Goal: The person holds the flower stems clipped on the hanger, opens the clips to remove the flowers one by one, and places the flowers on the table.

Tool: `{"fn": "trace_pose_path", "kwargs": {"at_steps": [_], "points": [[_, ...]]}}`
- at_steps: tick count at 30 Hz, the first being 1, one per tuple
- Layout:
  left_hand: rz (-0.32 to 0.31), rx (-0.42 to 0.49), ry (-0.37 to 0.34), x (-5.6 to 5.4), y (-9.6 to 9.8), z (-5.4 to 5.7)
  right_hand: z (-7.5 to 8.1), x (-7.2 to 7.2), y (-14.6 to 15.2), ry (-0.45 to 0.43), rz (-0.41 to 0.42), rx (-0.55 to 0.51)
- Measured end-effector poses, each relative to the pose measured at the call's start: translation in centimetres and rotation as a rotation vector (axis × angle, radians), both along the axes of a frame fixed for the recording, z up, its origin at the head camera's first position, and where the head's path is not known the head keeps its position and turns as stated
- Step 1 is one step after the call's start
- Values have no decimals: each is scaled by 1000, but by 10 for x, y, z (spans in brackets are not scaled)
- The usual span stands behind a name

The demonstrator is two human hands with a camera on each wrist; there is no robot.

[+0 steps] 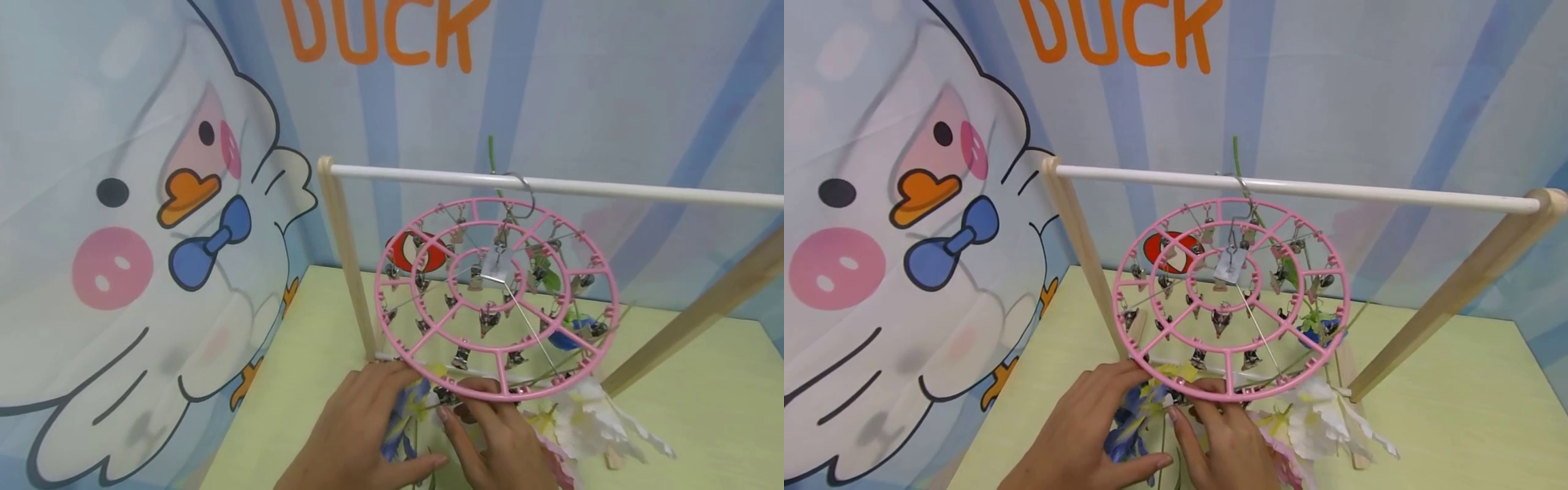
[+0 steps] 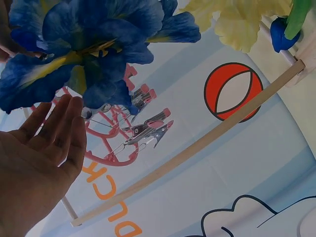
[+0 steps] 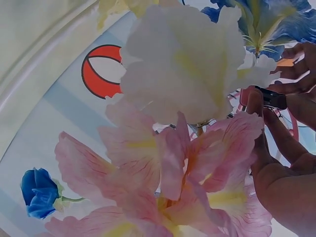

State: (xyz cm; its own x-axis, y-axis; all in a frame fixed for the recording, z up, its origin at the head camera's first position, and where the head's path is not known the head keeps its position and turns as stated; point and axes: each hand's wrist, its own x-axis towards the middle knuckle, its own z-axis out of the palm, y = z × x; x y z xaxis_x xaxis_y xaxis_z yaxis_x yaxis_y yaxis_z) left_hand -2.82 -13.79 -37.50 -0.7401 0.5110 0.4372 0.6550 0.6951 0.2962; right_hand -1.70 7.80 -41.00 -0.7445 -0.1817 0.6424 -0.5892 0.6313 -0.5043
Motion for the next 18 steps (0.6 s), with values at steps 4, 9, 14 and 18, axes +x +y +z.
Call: {"fn": "trace_pose_path", "kwargs": {"at_steps": [4, 9, 14, 18], "points": [[0, -18, -25, -2, 1, -2, -1, 0, 0, -5, -1, -6], [26, -52, -83, -3, 2, -2, -2, 0, 0, -4, 0, -16], [29, -75, -66, -4, 2, -4, -2, 0, -1, -18, -5, -16], [22, -91, -43, -6, 3, -6, -2, 0, -1, -13, 5, -24]]}}
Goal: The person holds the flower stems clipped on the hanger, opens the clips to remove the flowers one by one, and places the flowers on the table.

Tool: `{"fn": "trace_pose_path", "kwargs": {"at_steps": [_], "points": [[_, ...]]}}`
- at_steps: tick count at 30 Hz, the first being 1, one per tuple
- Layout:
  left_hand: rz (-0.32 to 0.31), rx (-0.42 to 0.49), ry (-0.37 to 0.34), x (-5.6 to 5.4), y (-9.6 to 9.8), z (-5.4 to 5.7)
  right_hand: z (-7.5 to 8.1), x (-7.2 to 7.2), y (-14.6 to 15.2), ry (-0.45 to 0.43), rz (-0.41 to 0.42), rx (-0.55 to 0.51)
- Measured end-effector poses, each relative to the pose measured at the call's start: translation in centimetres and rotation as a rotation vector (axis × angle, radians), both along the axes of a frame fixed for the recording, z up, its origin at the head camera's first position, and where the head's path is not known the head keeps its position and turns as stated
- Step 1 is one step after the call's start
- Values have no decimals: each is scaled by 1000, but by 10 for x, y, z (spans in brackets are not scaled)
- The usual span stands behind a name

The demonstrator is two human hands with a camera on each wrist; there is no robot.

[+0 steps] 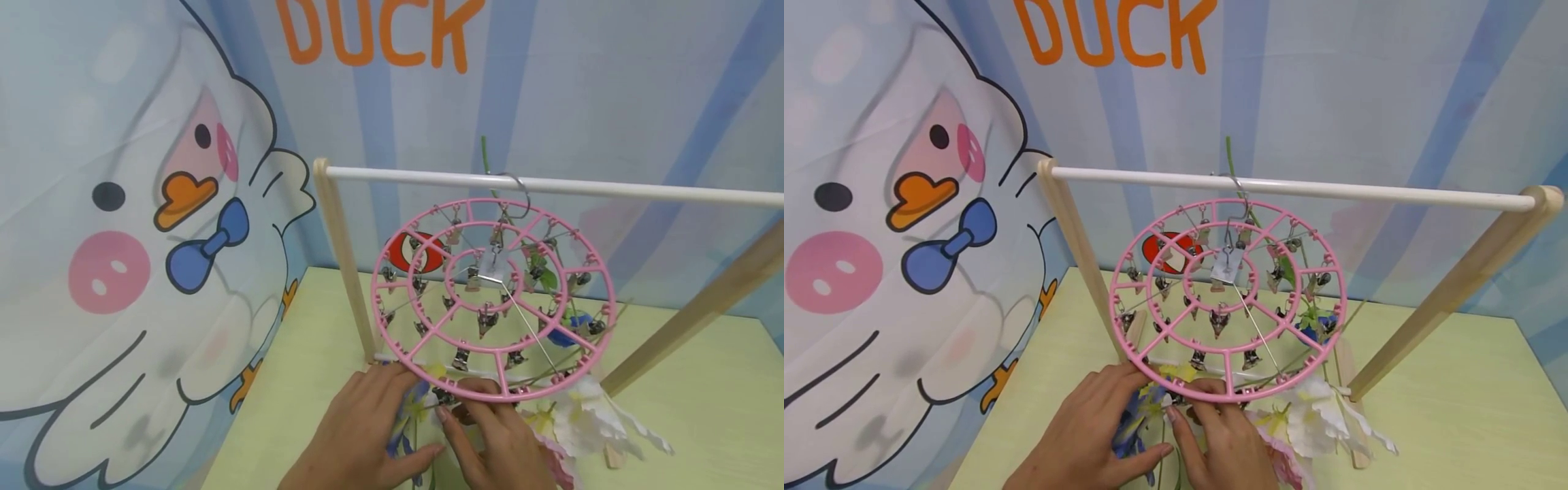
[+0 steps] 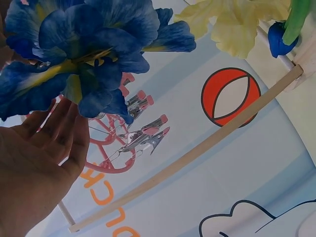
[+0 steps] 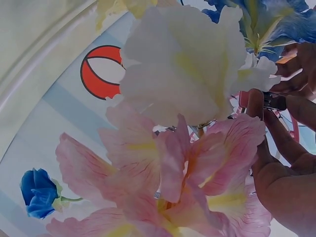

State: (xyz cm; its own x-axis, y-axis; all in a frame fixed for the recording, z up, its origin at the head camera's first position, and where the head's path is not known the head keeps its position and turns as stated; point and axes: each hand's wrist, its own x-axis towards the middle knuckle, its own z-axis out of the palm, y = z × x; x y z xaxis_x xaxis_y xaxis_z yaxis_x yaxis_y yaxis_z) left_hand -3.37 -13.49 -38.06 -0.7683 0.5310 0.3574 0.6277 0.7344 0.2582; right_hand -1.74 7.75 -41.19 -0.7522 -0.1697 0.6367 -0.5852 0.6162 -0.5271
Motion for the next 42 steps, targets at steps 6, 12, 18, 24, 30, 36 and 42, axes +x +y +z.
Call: {"fn": "trace_pose_path", "kwargs": {"at_steps": [6, 12, 18, 24, 30, 36, 42], "points": [[-26, -32, 55, -3, 1, -3, 1, 0, -1, -1, 2, 5], [-22, -54, 62, -5, 1, -6, 4, 1, -3, -40, -12, 11], [-19, -91, 41, -5, 3, -9, 5, 2, -4, -41, -22, 21], [-22, -101, 80, -6, 5, -11, 6, 2, -4, -42, -18, 25], [-24, -119, 139, -7, 6, -14, 6, 2, -4, -52, -5, 16], [-16, -147, 181, -7, 8, -16, 5, 2, -4, -50, 15, 6], [-14, -141, 240, -9, 13, -18, 4, 1, -2, -45, 35, 1]]}}
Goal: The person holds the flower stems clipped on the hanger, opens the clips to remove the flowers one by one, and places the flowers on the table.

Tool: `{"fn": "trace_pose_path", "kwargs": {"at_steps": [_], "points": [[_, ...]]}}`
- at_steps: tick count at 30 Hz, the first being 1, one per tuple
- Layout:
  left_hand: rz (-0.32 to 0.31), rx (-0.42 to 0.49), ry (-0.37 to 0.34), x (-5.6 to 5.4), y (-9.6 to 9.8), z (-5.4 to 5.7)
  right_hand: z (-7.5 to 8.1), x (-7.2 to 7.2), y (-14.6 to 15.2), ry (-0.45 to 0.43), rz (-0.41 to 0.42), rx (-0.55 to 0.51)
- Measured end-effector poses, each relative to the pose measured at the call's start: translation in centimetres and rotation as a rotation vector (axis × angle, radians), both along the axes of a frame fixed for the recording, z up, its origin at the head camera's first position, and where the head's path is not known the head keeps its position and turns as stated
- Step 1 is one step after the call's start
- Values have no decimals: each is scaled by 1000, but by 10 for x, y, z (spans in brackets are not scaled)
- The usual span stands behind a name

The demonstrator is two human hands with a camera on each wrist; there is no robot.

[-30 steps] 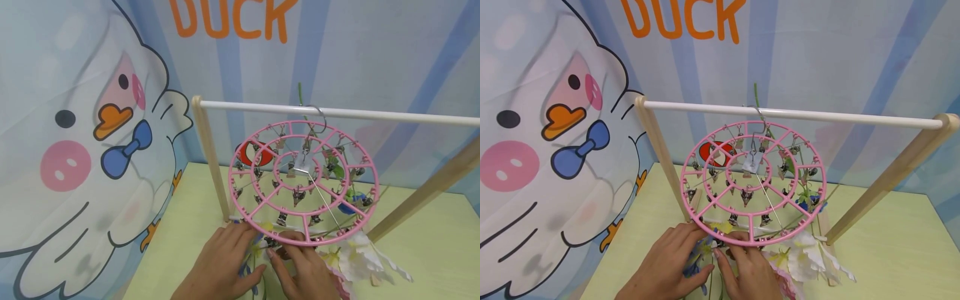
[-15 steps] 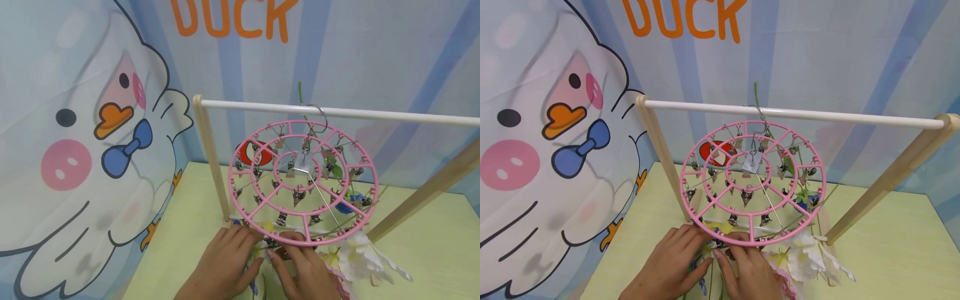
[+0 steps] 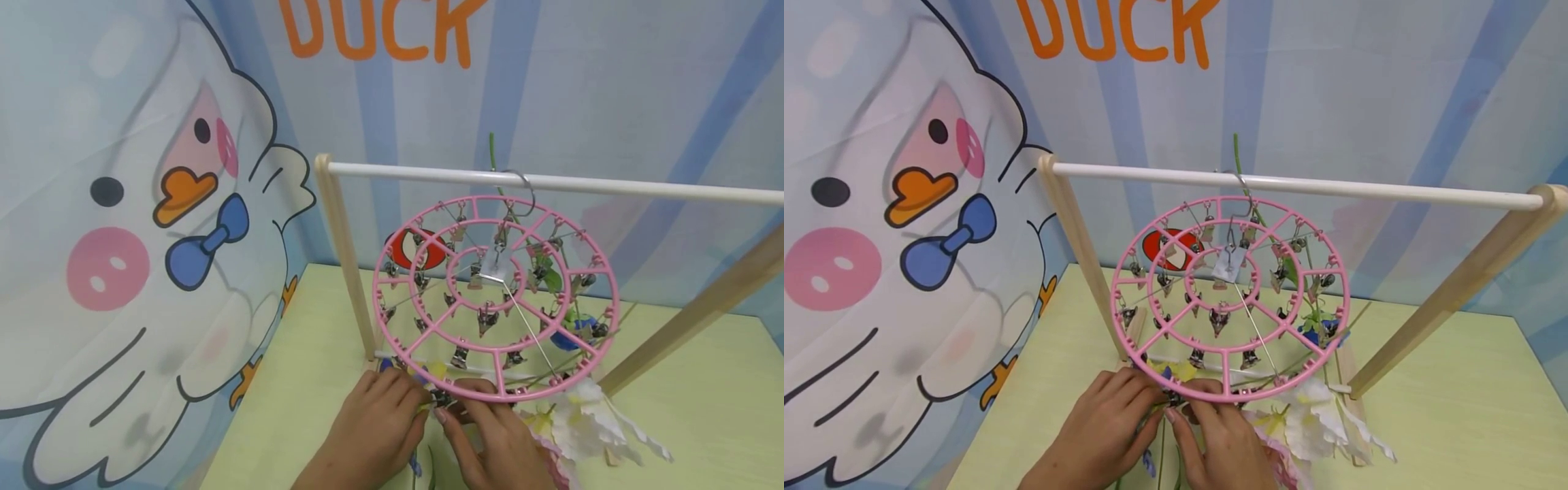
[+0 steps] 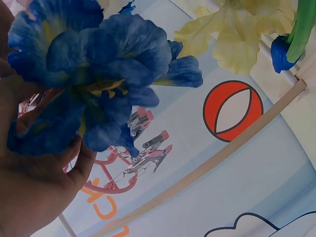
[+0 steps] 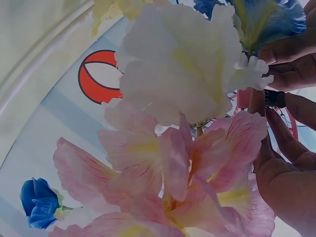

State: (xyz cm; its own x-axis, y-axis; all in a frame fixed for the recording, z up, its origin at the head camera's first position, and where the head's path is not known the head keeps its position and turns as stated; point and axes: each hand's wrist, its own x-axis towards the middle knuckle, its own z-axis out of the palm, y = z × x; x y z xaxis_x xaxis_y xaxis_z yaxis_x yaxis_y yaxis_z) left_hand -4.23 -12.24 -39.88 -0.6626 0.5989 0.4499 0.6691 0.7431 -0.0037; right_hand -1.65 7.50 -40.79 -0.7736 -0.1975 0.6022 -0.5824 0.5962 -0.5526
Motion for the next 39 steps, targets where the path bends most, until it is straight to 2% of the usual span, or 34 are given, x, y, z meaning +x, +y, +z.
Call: {"fn": "trace_pose_path", "kwargs": {"at_steps": [5, 12, 19, 25, 28, 33, 35, 39], "points": [[27, -3, 41, 0, 3, -1, 0, -1, 2, 4, 19, 1], [46, -11, 32, 0, 5, 0, 0, -1, 1, 3, 25, -3], [50, -43, 44, -1, 6, -1, 1, 2, -3, -76, 38, -77], [42, -58, 55, -1, 6, -2, -2, -1, -3, -105, 79, -136], [38, -46, 53, -1, 6, -1, -1, -2, -3, -170, 80, -190], [31, -24, 62, -1, 7, -2, 1, -2, -5, -370, 78, -318], [29, -18, 65, -1, 7, -2, 1, -2, -5, -414, 128, -367], [26, -9, 60, -1, 7, -1, -4, -3, -3, -417, 259, -419]]}}
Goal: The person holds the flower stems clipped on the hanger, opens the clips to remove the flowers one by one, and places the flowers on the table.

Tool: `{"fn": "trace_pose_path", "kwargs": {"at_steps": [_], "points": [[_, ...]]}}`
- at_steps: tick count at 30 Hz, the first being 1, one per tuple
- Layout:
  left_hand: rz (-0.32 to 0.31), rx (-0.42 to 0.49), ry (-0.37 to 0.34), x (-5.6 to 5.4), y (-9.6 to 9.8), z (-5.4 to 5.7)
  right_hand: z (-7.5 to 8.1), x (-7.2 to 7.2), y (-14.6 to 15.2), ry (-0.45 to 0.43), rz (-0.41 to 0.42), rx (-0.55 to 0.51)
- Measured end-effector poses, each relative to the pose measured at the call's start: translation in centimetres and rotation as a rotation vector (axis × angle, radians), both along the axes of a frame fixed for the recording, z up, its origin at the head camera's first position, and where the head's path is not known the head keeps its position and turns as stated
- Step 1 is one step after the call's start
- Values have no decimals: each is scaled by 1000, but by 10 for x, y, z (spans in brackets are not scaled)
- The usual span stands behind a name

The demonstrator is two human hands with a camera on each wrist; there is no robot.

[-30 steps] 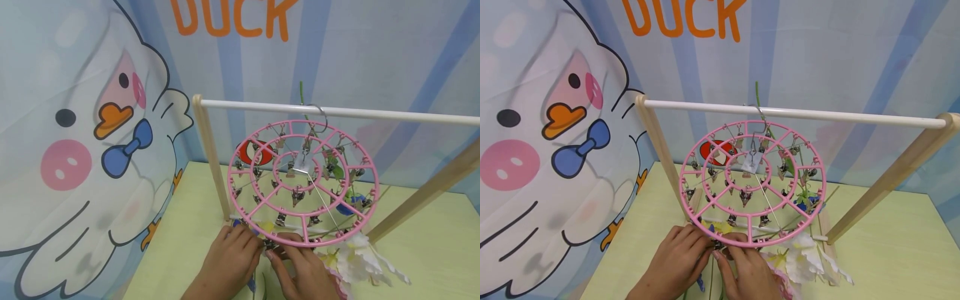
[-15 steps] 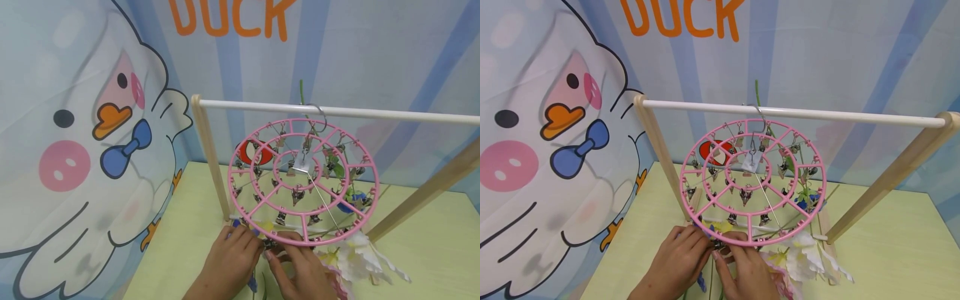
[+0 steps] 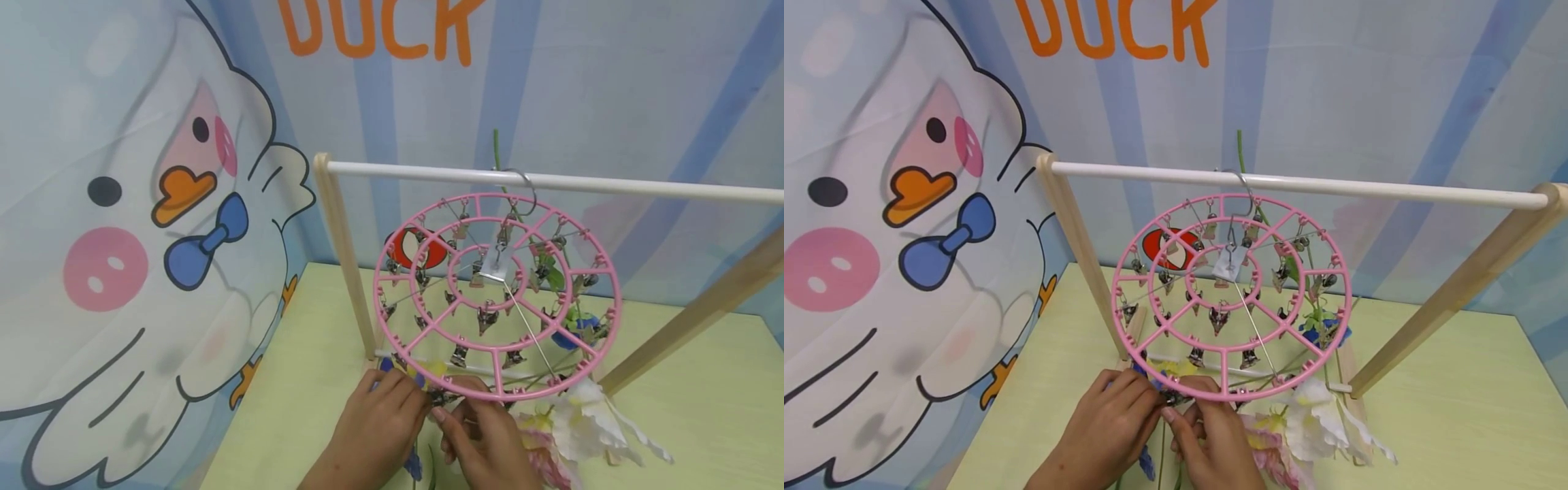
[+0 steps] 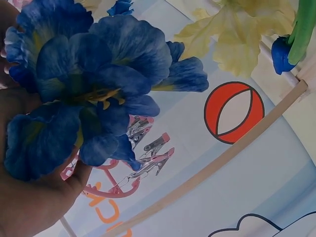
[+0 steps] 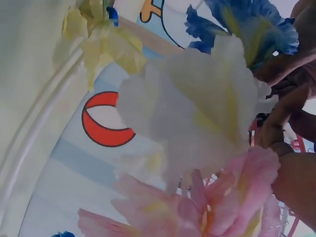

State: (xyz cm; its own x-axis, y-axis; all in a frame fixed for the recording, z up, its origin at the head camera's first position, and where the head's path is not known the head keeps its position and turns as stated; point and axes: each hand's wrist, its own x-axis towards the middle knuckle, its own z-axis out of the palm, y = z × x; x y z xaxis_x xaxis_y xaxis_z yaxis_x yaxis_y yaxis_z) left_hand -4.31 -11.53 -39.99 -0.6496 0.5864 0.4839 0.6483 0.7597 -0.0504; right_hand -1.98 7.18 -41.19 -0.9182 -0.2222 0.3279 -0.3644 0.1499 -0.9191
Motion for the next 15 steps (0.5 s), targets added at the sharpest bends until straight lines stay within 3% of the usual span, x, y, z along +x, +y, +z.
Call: {"fn": "trace_pose_path", "kwargs": {"at_steps": [4, 15], "points": [[-2, 9, -16, 0, 0, 1, -5, -1, -1, 70, 30, -15], [-11, 43, 2, 0, -1, -1, -13, 1, -8, 193, -31, -63]]}}
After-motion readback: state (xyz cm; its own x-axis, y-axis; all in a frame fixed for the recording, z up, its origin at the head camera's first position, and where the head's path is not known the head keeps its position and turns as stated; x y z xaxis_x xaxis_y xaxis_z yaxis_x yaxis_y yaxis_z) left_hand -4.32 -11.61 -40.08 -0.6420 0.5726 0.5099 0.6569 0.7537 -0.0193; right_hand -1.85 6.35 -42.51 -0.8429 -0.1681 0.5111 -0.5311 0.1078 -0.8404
